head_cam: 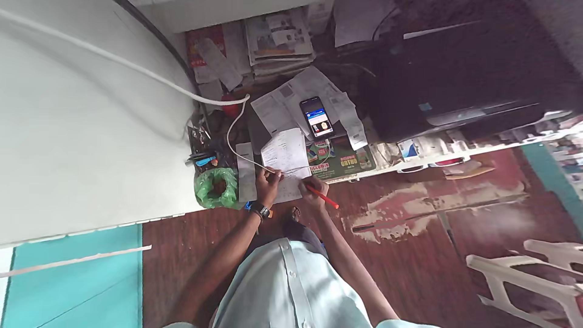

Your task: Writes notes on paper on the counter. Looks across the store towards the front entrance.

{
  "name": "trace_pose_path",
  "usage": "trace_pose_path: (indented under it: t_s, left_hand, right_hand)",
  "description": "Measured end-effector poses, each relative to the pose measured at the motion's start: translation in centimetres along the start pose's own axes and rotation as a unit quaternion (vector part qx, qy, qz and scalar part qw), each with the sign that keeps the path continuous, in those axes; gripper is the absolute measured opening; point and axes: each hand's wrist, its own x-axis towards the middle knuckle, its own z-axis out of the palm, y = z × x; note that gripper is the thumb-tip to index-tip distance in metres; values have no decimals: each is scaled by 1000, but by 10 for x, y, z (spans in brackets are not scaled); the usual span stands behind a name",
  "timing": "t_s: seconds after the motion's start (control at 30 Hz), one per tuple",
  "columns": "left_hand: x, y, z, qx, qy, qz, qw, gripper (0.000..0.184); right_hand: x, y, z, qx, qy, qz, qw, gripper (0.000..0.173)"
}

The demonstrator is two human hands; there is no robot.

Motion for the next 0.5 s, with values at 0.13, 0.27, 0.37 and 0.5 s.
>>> trace_pose_path:
  t_s: [0.13,0.27,0.37,0.5]
  left_hand:
    - [1,-4,-1,10,-1,-4,1000,31]
    - [2,-4,0,8,-1,-1,1000,30]
    - [0,-1,1,5,5,-3,1000,34]
    - [-13,15,6,46,3,-7,999,45]
  right_hand:
    - [0,-1,1,-21,6,10,1000,11]
    - [2,-1,1,-62,0,9,998,12]
    - [2,-10,1,-79,-15,32,996,13]
    - [5,-40,-9,-63,-66,150,984,15]
